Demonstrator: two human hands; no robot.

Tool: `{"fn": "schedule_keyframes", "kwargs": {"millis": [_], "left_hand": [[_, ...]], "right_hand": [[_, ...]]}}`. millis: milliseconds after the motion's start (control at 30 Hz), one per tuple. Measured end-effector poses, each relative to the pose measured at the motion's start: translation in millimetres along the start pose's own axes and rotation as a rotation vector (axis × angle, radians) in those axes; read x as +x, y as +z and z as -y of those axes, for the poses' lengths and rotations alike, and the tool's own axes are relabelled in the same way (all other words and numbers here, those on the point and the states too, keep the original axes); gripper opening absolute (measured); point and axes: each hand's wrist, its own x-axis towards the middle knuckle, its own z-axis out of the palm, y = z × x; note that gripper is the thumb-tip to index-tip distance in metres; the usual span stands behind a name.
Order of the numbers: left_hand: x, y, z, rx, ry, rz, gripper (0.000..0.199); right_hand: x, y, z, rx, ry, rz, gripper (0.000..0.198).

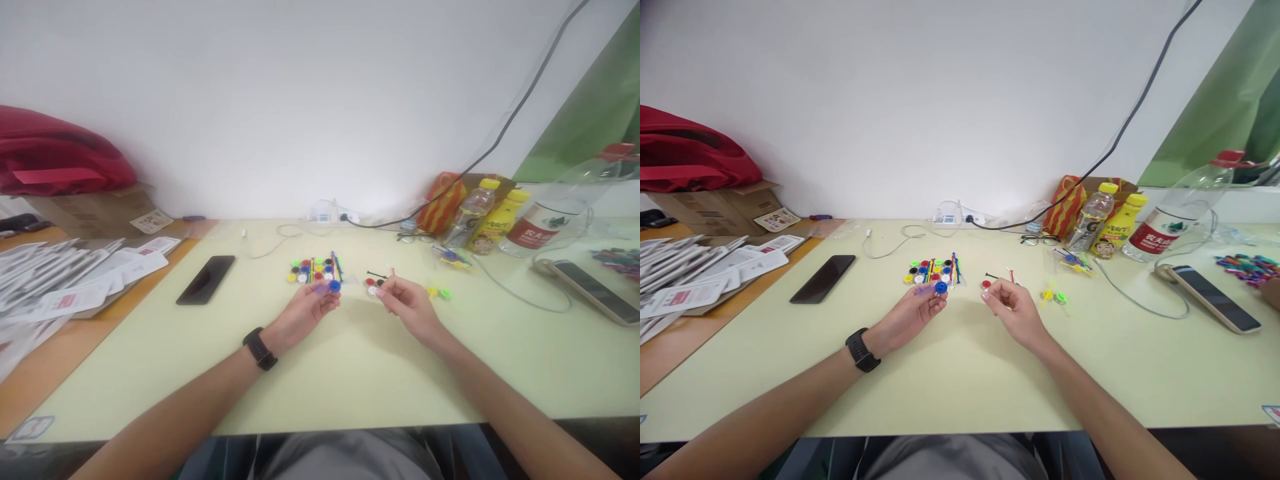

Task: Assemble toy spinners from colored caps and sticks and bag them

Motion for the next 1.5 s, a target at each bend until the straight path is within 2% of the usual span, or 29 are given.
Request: {"fn": "schedule_keyframes", "kwargs": {"millis": [633,900,1033,1200,1367,1500], "left_hand": [[-0.3,-1.9,1.8,-0.010,-0.050,0.049,0.026],[-0.4,-1.6,2.2,0.093,0.001,0.075,0.021],[-0.3,-0.2,4.7,0.204,0.057,0.033,0.024],[-3.3,3.7,11.2,0.472,0.163,0.050,0.027],[-10.2,8.9,14.7,0.576,0.234,0.094,0.032],[-11.2,9.6,15.8,0.675,0.276,0.100,0.040]], "right_hand": [[0.2,-0.9,1.4,-0.037,-0.004,-0.013,0.039],[0.4,-1.9,1.0,-0.031,0.001,-0.013,0.039],[1.0,-2.0,0.3,-0.030,-0.009,-0.006,0.038],[-0.2,3.7,-5.7,-0.055,0.005,0.136,0.033],[-5.0,12.1,-7.6,-0.108,0.002,0.307,0.033],[-6.6,12.2,-2.9,-0.126,-0.013,0.316,0.030]]}}
